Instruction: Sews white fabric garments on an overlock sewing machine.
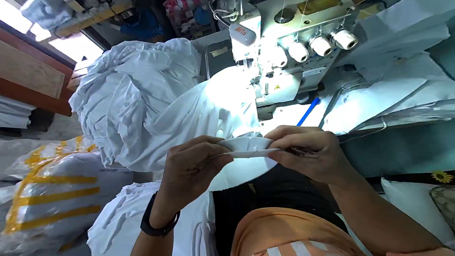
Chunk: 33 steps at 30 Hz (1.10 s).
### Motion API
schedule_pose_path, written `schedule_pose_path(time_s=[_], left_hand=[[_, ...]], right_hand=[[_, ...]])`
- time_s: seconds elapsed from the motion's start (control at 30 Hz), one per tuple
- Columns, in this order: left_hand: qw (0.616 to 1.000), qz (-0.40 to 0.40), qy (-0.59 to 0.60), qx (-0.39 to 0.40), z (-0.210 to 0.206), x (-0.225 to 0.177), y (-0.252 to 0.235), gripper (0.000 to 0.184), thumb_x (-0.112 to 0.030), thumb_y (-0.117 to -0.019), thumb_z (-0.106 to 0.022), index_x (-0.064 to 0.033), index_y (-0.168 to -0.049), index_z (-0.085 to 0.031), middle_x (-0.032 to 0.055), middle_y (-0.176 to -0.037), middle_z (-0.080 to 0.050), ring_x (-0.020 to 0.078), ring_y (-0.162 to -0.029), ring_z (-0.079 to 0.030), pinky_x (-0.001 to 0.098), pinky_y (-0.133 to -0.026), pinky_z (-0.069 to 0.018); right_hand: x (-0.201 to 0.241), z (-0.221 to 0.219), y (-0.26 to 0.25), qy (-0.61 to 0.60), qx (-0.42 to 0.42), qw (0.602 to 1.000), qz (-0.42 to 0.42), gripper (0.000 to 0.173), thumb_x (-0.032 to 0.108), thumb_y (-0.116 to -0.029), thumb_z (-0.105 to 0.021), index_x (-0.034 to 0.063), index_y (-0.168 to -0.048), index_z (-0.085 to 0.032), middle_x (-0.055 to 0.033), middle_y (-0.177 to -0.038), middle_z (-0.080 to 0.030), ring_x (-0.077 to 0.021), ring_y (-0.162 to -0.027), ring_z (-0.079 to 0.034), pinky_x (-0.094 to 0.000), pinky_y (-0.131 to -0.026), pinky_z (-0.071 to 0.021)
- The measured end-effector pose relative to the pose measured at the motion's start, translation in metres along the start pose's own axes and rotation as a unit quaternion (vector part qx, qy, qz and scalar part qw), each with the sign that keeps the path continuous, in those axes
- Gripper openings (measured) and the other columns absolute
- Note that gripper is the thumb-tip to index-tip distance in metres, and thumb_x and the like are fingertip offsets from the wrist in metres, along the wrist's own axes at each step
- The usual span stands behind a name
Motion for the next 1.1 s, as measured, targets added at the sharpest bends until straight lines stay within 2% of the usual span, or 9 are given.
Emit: schedule_pose_path(time_s=[0.17, 0.4, 0.5, 0.57, 0.63, 0.8, 0.9, 1.0, 1.1], left_hand=[[0.993, 0.010, -0.095, -0.076, 0.003, 0.007, -0.003, 0.006, -0.007, -0.0872, -0.073, -0.0018, -0.083, -0.072, -0.0011, -0.092, -0.072, -0.0054, -0.082, -0.065, 0.0097, -0.071, -0.0544], [0.955, -0.036, -0.273, -0.112, -0.005, 0.012, -0.001, 0.017, -0.011, -0.0890, -0.073, -0.0034, -0.075, -0.065, 0.0065, -0.082, -0.071, 0.0063, -0.080, -0.067, 0.0163, -0.070, -0.0520], [0.940, -0.038, -0.331, -0.073, -0.011, 0.014, -0.005, 0.012, -0.013, -0.0968, -0.067, -0.0041, -0.090, -0.065, 0.0079, -0.087, -0.069, 0.0092, -0.081, -0.066, 0.0174, -0.071, -0.0508], [0.938, -0.038, -0.342, -0.032, -0.013, 0.015, -0.016, 0.012, -0.012, -0.1015, -0.063, -0.0018, -0.102, -0.068, 0.0098, -0.090, -0.070, 0.0112, -0.079, -0.065, 0.0191, -0.070, -0.0506], [0.941, -0.055, -0.334, -0.002, -0.012, 0.015, -0.036, 0.013, -0.011, -0.1031, -0.060, -0.0025, -0.102, -0.069, 0.0087, -0.091, -0.070, 0.0087, -0.082, -0.065, 0.0163, -0.073, -0.0508], [0.972, -0.017, -0.229, 0.044, -0.018, 0.073, -0.102, 0.010, -0.008, -0.0960, -0.066, 0.0012, -0.101, -0.066, 0.0064, -0.083, -0.067, 0.0046, -0.071, -0.061, 0.0163, -0.065, -0.0498], [0.993, 0.059, -0.090, 0.044, -0.032, 0.129, -0.105, 0.006, -0.003, -0.0929, -0.066, -0.0027, -0.099, -0.064, 0.0027, -0.072, -0.063, 0.0035, -0.053, -0.055, 0.0165, -0.049, -0.0473], [0.992, 0.112, -0.014, 0.053, -0.038, 0.153, -0.097, 0.007, 0.001, -0.0911, -0.065, -0.0061, -0.093, -0.065, 0.0001, -0.074, -0.064, 0.0022, -0.054, -0.056, 0.0158, -0.048, -0.0477], [0.992, 0.113, -0.027, 0.044, -0.038, 0.154, -0.095, 0.010, 0.000, -0.0895, -0.067, -0.0088, -0.090, -0.062, -0.0024, -0.073, -0.062, 0.0000, -0.055, -0.055, 0.0135, -0.049, -0.0465]], right_hand=[[-0.010, 0.005, 0.001, 0.066, -0.037, 0.997, -0.007, 0.009, 0.008, -0.0908, -0.069, 0.0006, -0.086, -0.072, -0.0016, -0.101, -0.070, 0.0080, -0.076, -0.057, -0.0054, -0.064, -0.0480], [-0.033, 0.008, 0.004, 0.068, -0.104, 0.990, -0.071, 0.010, 0.008, -0.0835, -0.074, 0.0070, -0.075, -0.070, 0.0048, -0.087, -0.071, 0.0079, -0.070, -0.059, -0.0066, -0.060, -0.0488], [-0.048, 0.007, 0.005, 0.053, -0.131, 0.984, -0.112, 0.009, 0.006, -0.0800, -0.074, 0.0083, -0.074, -0.068, 0.0059, -0.079, -0.070, 0.0073, -0.064, -0.057, -0.0079, -0.056, -0.0471], [-0.058, 0.003, 0.006, 0.033, -0.124, 0.982, -0.139, 0.006, 0.007, -0.0832, -0.073, 0.0062, -0.088, -0.070, 0.0065, -0.078, -0.070, 0.0075, -0.067, -0.060, -0.0089, -0.060, -0.0500], [-0.068, -0.004, 0.005, 0.008, -0.088, 0.986, -0.141, 0.021, 0.010, -0.0916, -0.070, -0.0006, -0.109, -0.072, 0.0044, -0.084, -0.072, 0.0074, -0.074, -0.063, -0.0093, -0.069, -0.0534], [-0.105, 0.013, 0.003, 0.053, -0.196, 0.971, -0.126, 0.016, 0.013, -0.0919, -0.071, 0.0039, -0.078, -0.071, 0.0013, -0.088, -0.064, 0.0046, -0.074, -0.056, -0.0098, -0.065, -0.0482], [-0.130, 0.020, 0.003, 0.030, -0.208, 0.970, -0.123, 0.012, 0.008, -0.0891, -0.073, 0.0030, -0.079, -0.072, -0.0040, -0.108, -0.067, -0.0002, -0.087, -0.062, -0.0136, -0.074, -0.0542], [-0.130, 0.019, 0.008, -0.006, -0.207, 0.969, -0.135, 0.012, 0.007, -0.0891, -0.074, 0.0025, -0.078, -0.072, 0.0001, -0.087, -0.071, 0.0023, -0.078, -0.063, -0.0129, -0.069, -0.0535], [-0.126, 0.020, 0.015, -0.025, -0.237, 0.959, -0.152, 0.010, 0.006, -0.0865, -0.076, 0.0037, -0.077, -0.073, 0.0006, -0.086, -0.072, 0.0025, -0.076, -0.064, -0.0120, -0.067, -0.0532]])
Point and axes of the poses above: each hand's wrist, its own y-axis away from the middle knuckle, its own z-axis out of the back of the hand, x = y × z, the point moved 9 cm from there along -y, towards the middle knuckle
